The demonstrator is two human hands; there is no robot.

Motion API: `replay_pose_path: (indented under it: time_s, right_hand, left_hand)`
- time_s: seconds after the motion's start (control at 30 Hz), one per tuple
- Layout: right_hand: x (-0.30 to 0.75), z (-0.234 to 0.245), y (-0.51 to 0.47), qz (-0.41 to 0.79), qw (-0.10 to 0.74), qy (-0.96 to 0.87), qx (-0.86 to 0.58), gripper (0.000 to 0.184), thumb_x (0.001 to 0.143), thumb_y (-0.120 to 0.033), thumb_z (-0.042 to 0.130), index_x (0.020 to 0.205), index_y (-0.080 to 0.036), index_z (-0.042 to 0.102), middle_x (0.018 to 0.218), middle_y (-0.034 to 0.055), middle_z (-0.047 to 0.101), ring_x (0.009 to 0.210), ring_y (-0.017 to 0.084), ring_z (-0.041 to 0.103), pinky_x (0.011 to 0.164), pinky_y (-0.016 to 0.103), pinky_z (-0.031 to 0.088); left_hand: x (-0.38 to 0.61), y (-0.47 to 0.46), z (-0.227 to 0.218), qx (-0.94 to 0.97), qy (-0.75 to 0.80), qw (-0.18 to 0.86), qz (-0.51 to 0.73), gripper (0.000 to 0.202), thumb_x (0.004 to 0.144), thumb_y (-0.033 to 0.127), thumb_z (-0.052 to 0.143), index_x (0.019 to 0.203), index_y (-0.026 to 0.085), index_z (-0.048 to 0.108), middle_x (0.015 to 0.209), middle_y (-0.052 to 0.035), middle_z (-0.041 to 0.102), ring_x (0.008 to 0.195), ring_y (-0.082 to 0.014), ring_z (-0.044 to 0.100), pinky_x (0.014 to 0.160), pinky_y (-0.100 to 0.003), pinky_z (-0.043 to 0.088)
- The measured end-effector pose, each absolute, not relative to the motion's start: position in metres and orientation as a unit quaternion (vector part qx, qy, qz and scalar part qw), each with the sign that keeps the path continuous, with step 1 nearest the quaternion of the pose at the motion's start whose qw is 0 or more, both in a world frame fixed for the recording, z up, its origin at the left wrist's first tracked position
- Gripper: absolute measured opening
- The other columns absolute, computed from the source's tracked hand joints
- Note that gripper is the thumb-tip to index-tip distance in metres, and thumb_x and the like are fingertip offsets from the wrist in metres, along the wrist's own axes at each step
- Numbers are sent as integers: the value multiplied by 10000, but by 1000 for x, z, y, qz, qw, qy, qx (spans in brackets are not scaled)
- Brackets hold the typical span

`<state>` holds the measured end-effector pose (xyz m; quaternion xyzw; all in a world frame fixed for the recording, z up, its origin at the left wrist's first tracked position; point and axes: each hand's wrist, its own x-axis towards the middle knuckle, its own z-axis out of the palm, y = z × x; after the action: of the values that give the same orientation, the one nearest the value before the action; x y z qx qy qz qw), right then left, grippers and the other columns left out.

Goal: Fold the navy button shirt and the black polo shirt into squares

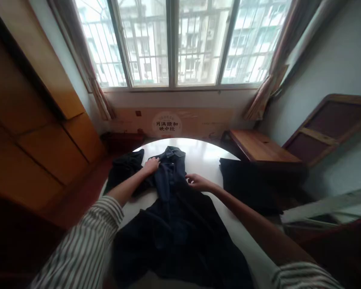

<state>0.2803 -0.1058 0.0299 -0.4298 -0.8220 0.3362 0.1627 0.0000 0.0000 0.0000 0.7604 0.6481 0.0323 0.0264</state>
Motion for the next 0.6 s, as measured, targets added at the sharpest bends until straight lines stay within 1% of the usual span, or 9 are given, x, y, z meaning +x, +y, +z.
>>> replay_pose_path:
  time_s: [0.1, 0.17, 0.27, 0.33, 0.4, 0.47, 0.53, 0.6]
  right_hand:
    - [293, 40, -98, 310, 199, -812, -453, 259, 833, -269, 513, 868, -131, 729, 774, 41, 706, 690, 160, 617, 641, 247, 469]
    - [314, 55, -95, 266, 251, -793, -488, 298, 864, -302, 484, 871, -132, 728, 824, 68, 718, 777, 190, 638, 717, 273, 479]
    - [363, 85, -95, 162, 345, -736, -559, 319, 886, -330, 479, 899, -134, 730, 905, 103, 733, 864, 229, 656, 795, 307, 477]
    - [399, 101, -98, 79, 367, -687, -622, 313, 892, -303, 478, 960, -129, 729, 976, 134, 732, 929, 255, 658, 831, 327, 466]
    - [428, 109, -103, 8, 333, -646, -686, 316, 898, -269, 472, 1029, -120, 718, 1038, 168, 720, 988, 285, 650, 851, 349, 453]
    - [445, 107, -106, -26, 252, -626, -738, 316, 906, -244, 466, 1054, -113, 712, 1047, 189, 712, 992, 302, 653, 841, 359, 450]
    - [449, 101, -106, -32, 166, -618, -768, 316, 917, -233, 449, 1017, -111, 723, 1020, 195, 709, 952, 299, 666, 806, 352, 458]
    - [440, 97, -102, -42, 131, -613, -778, 335, 927, -222, 425, 955, -104, 737, 1008, 200, 701, 919, 286, 672, 775, 337, 466]
  left_hand:
    - [-4, 0, 0, 759, 648, 30, 45, 404, 1012, 311, 322, 1293, 176, 579, 1178, -150, 640, 1090, -272, 628, 919, -359, 480]
    - [-7, -1, 3, 755, 653, 33, 54, 420, 1020, 306, 280, 1307, 200, 567, 1183, -132, 646, 1079, -250, 637, 911, -336, 484]
    - [-12, -3, 10, 743, 665, 38, 64, 446, 1021, 312, 249, 1331, 202, 551, 1215, -138, 638, 1083, -256, 638, 899, -343, 493]
    - [-15, -5, 15, 740, 668, 44, 64, 441, 1012, 321, 275, 1307, 196, 578, 1210, -143, 644, 1082, -271, 638, 893, -359, 499]
    - [-15, -7, 17, 744, 664, 53, 59, 406, 992, 321, 339, 1249, 201, 629, 1180, -133, 660, 1070, -270, 643, 895, -353, 500]
    - [-13, -7, 19, 751, 655, 59, 61, 365, 960, 318, 423, 1215, 209, 659, 1175, -117, 661, 1085, -256, 635, 927, -326, 486]
    - [-8, -4, 20, 755, 649, 58, 72, 373, 936, 336, 475, 1236, 202, 653, 1218, -120, 635, 1134, -254, 610, 980, -311, 455]
    - [-4, 3, 21, 753, 650, 54, 89, 415, 941, 350, 464, 1279, 166, 622, 1282, -145, 593, 1191, -261, 574, 1030, -316, 415]
